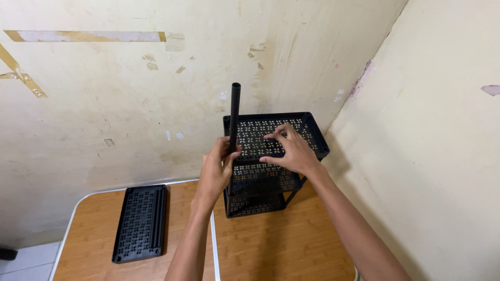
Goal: The person assembles a small black plastic shelving unit by inserting vertical poles into the corners of perforated trays and stacking them. They repeatedly adjust and reposition the trays and poles to secure the structure on a wooden table.
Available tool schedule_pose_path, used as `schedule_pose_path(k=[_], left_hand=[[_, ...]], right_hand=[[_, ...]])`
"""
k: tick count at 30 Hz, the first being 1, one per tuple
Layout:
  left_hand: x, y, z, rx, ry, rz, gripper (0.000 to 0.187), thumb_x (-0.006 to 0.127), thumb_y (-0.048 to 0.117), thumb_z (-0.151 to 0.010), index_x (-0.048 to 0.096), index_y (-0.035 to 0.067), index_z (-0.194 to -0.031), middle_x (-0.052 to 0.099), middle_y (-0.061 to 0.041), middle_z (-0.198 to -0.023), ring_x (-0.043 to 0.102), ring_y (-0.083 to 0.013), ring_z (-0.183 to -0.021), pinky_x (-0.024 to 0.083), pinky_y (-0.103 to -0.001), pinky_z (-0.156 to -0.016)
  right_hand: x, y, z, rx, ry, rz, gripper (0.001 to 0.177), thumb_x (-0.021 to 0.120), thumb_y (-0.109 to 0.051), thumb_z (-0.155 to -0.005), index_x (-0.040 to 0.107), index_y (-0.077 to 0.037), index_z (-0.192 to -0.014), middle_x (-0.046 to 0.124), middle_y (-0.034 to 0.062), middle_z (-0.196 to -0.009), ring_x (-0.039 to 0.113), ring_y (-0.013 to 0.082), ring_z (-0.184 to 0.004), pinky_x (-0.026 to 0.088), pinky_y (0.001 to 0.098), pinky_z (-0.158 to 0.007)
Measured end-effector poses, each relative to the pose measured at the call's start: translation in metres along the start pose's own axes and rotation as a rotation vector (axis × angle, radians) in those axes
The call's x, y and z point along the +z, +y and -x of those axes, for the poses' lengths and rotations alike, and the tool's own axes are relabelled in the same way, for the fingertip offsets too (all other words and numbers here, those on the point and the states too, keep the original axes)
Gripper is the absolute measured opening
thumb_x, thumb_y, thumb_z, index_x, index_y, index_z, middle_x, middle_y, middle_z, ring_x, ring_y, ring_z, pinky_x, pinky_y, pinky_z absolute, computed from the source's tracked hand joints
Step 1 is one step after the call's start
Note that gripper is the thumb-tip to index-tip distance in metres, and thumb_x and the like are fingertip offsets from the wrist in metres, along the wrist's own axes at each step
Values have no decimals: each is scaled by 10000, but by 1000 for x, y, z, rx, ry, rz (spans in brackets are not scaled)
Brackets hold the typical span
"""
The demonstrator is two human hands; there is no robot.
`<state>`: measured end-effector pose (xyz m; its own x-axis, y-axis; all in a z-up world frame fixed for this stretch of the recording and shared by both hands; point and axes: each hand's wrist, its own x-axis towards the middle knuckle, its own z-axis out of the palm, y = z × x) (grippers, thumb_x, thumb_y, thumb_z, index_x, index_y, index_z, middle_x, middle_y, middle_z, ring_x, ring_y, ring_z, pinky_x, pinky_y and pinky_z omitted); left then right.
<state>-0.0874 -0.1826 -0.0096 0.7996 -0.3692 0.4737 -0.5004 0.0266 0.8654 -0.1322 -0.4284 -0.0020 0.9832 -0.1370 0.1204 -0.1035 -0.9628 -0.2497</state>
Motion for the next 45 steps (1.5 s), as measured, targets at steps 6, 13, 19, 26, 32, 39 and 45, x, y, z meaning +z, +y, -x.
schedule_pose_path(k=[6,13,19,26,32,39,45], left_hand=[[2,-3,3,29,-22,-33,294,595,-57,-974,527,2,-1254,738,-154,-1018,752,-255,-967,597,-370,-844],[0,1,3,11,-13,-10,317,580,-60,-957,541,9,-1264,755,-148,-1056,756,-259,-1019,600,-379,-883],[0,8,-2,-120,1,-57,308,641,-3,-946,571,21,-1245,761,-143,-1099,753,-252,-1073,618,-379,-916],[7,3,3,-22,21,3,315,580,-65,-956,558,-5,-1265,753,-155,-1135,739,-258,-1110,608,-383,-942],[17,3,6,-67,134,-30,325,674,-39,-924,598,-11,-1239,773,-155,-1105,761,-241,-1066,620,-369,-924],[22,6,12,-27,103,25,324,581,-86,-928,594,-20,-1246,757,-157,-1151,730,-245,-1145,594,-366,-972],[33,2,16,-83,247,-68,340,678,-41,-924,606,-6,-1255,762,-150,-1151,736,-217,-1132,601,-334,-984]], right_hand=[[-10,17,8,-107,44,-74,479,607,-556,-936,682,-237,-1287,506,55,-1424,489,241,-1367,426,508,-1108],[-3,26,9,-131,158,-40,428,599,-435,-955,668,-211,-1314,538,33,-1437,465,238,-1358,406,438,-1129],[-8,24,6,-120,146,-45,408,605,-423,-946,680,-220,-1292,572,-3,-1406,465,213,-1352,417,435,-1127],[-13,28,4,-175,146,-73,400,624,-403,-934,689,-219,-1283,589,-6,-1392,483,212,-1352,447,422,-1117],[-8,33,8,-176,177,-29,409,630,-403,-937,662,-224,-1304,565,5,-1427,476,229,-1364,446,445,-1114],[-10,37,5,-139,20,8,503,573,-479,-950,588,-303,-1421,419,-60,-1574,319,234,-1474,306,573,-1167],[-9,39,6,-140,29,-21,499,532,-499,-962,589,-324,-1425,463,-89,-1587,347,201,-1493,313,549,-1208]])
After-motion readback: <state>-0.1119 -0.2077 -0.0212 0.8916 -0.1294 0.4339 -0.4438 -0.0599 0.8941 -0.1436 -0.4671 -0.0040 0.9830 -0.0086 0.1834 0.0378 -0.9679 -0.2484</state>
